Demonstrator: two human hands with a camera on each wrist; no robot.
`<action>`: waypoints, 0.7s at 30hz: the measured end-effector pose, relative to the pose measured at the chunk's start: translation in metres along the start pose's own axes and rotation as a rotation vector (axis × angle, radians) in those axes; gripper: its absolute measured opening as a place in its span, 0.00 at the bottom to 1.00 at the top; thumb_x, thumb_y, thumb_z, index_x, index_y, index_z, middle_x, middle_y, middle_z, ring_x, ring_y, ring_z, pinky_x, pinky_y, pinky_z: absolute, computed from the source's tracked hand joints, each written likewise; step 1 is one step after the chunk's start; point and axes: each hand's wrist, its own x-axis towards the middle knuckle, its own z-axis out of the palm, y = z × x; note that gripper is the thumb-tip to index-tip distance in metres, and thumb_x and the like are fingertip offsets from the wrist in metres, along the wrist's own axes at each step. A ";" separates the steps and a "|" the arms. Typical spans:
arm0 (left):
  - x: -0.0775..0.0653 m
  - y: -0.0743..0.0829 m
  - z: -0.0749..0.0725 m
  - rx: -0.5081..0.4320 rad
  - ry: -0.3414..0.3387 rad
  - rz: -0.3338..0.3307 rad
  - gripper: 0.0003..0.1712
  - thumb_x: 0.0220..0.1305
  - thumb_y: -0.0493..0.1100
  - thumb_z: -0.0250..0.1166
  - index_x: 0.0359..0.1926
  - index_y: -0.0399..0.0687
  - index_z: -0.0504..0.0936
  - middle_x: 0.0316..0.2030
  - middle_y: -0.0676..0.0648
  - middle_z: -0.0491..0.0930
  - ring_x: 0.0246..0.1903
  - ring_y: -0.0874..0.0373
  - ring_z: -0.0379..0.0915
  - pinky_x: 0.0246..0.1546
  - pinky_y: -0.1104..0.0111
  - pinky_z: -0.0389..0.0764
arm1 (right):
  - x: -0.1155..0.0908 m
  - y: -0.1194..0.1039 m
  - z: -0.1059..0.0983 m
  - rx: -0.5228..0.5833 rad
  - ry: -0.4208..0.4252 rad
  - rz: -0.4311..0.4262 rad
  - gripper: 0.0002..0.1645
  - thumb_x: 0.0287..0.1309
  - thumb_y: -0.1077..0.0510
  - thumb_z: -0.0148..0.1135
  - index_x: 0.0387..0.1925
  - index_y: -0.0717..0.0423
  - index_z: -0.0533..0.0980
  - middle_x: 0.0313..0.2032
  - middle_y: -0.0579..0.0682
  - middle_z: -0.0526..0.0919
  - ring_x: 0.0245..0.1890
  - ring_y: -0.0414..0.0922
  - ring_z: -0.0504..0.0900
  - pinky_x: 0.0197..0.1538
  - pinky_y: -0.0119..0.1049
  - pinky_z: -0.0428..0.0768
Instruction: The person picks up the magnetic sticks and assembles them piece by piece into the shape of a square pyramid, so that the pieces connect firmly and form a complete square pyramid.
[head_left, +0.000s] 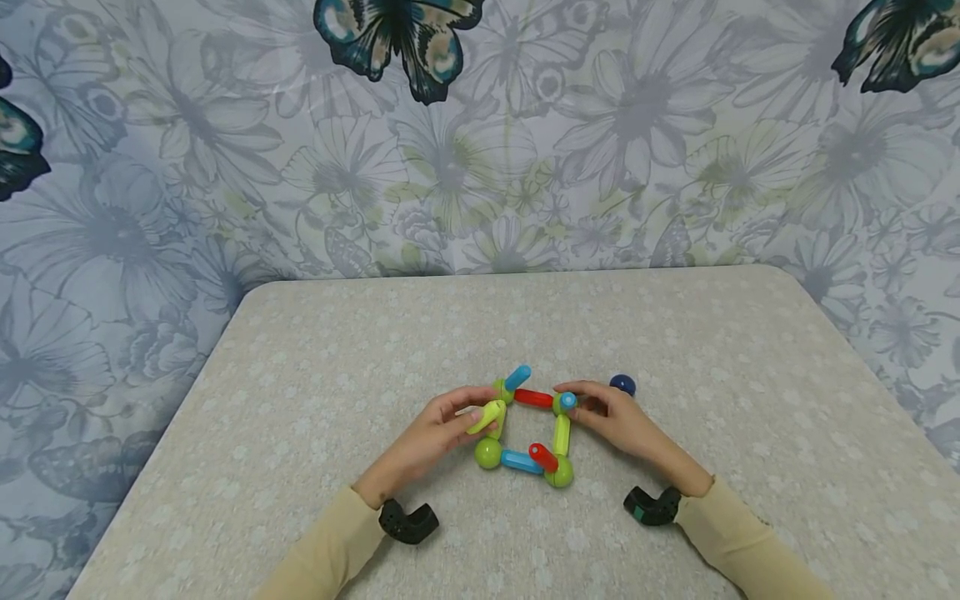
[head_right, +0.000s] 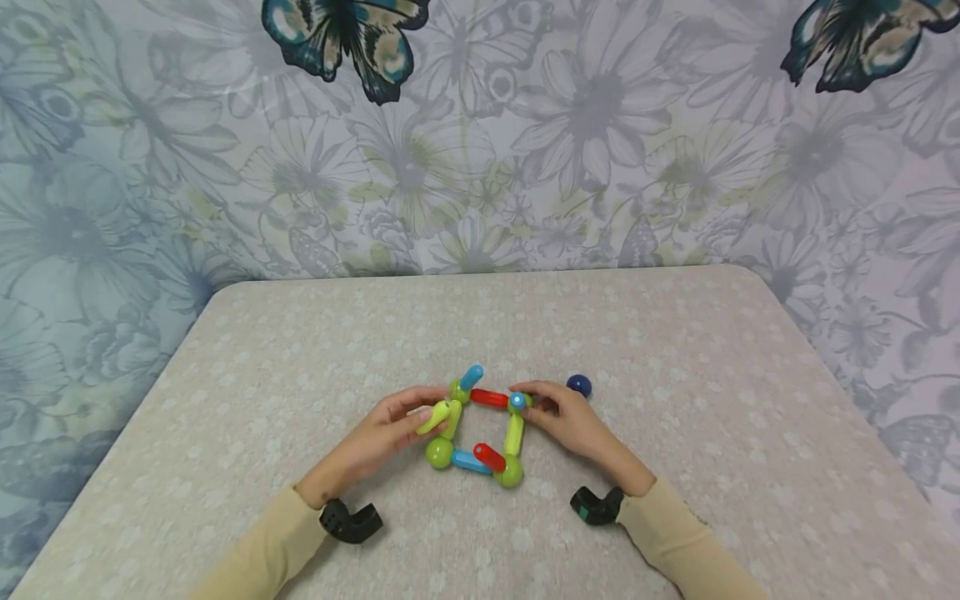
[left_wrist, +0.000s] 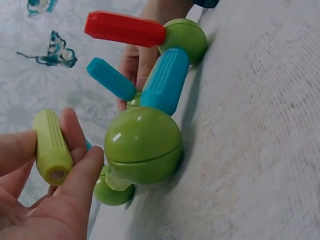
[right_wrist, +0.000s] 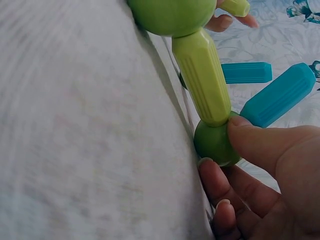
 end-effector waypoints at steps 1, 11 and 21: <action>0.000 0.001 0.000 -0.004 -0.004 0.000 0.24 0.72 0.39 0.51 0.64 0.31 0.64 0.60 0.34 0.63 0.53 0.45 0.69 0.54 0.59 0.69 | 0.000 0.003 0.000 -0.002 0.001 -0.004 0.19 0.61 0.63 0.60 0.54 0.58 0.76 0.43 0.46 0.80 0.31 0.42 0.74 0.33 0.33 0.74; -0.002 0.005 0.000 -0.036 -0.039 -0.029 0.25 0.72 0.38 0.50 0.66 0.31 0.61 0.62 0.33 0.61 0.57 0.43 0.64 0.55 0.60 0.68 | 0.000 0.007 0.001 0.010 0.005 -0.007 0.18 0.62 0.61 0.60 0.54 0.55 0.76 0.44 0.46 0.80 0.32 0.42 0.74 0.34 0.34 0.75; -0.001 0.003 -0.002 -0.038 -0.044 -0.057 0.25 0.70 0.37 0.53 0.64 0.29 0.63 0.63 0.32 0.61 0.57 0.50 0.67 0.56 0.60 0.67 | 0.001 -0.004 0.001 0.019 -0.004 0.033 0.19 0.60 0.68 0.59 0.54 0.64 0.75 0.44 0.53 0.80 0.31 0.48 0.74 0.34 0.35 0.74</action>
